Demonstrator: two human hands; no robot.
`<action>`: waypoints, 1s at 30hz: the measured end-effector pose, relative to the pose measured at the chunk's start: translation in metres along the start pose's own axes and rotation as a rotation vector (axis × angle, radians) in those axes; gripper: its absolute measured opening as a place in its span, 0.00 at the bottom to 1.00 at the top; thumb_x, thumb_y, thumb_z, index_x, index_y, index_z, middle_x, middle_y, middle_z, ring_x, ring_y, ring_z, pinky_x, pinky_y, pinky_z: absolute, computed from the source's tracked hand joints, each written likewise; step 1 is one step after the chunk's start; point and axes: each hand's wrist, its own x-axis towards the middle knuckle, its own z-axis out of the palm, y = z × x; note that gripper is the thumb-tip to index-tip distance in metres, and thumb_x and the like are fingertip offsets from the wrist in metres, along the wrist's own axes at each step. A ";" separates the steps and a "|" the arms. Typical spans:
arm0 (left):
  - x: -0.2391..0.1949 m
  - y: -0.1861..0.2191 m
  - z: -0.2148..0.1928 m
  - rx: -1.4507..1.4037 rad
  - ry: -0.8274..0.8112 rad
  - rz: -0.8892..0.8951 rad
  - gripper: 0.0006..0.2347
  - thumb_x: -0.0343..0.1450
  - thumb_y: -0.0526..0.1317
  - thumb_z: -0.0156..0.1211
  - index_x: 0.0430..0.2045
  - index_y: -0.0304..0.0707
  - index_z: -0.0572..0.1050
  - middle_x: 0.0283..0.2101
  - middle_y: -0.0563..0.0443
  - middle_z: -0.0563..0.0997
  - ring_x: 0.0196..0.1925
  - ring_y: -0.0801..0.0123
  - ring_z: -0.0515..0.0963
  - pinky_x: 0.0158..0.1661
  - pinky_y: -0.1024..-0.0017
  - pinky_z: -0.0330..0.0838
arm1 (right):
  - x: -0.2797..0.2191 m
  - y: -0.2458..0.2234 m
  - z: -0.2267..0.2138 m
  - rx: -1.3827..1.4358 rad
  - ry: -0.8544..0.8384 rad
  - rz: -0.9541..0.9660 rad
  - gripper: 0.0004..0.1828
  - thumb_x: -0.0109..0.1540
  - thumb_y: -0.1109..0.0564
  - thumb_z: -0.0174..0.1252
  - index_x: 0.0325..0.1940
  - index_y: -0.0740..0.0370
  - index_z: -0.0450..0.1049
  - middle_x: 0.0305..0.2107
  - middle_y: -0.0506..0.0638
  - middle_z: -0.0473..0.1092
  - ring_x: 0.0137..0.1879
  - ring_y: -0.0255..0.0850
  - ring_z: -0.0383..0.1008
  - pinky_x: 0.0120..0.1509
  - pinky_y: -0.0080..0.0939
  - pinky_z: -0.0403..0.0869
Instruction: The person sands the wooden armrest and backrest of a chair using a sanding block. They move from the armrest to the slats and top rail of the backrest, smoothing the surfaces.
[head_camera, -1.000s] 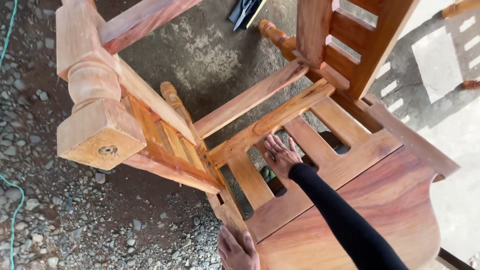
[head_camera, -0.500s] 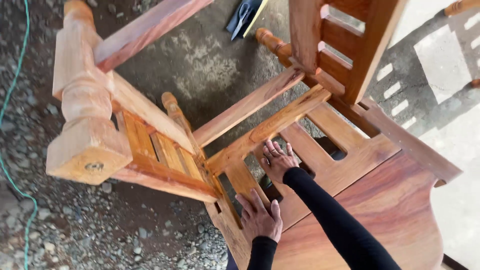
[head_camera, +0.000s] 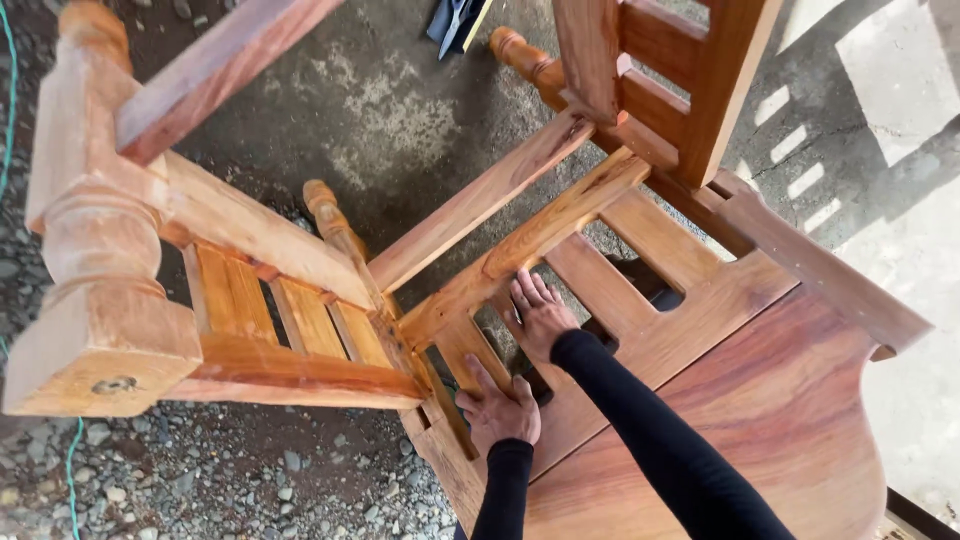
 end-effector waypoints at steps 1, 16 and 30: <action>0.000 0.000 -0.002 -0.002 -0.020 -0.019 0.41 0.68 0.59 0.53 0.74 0.56 0.37 0.55 0.30 0.61 0.51 0.38 0.73 0.50 0.51 0.74 | -0.013 -0.006 -0.011 0.058 0.015 0.018 0.34 0.70 0.43 0.43 0.72 0.70 0.56 0.73 0.66 0.48 0.78 0.62 0.48 0.77 0.63 0.53; 0.003 0.006 -0.009 -0.002 -0.093 -0.074 0.41 0.68 0.58 0.52 0.75 0.58 0.36 0.57 0.30 0.60 0.54 0.39 0.73 0.52 0.50 0.74 | -0.033 0.009 -0.008 0.045 -0.070 0.008 0.31 0.69 0.47 0.45 0.71 0.69 0.57 0.71 0.70 0.50 0.74 0.68 0.52 0.76 0.61 0.54; 0.006 0.002 -0.002 0.025 -0.065 -0.091 0.44 0.65 0.60 0.56 0.74 0.62 0.36 0.56 0.32 0.60 0.54 0.41 0.72 0.50 0.50 0.73 | -0.079 0.062 -0.092 -0.298 0.090 -0.278 0.28 0.64 0.50 0.52 0.67 0.63 0.64 0.69 0.56 0.58 0.76 0.50 0.54 0.78 0.62 0.52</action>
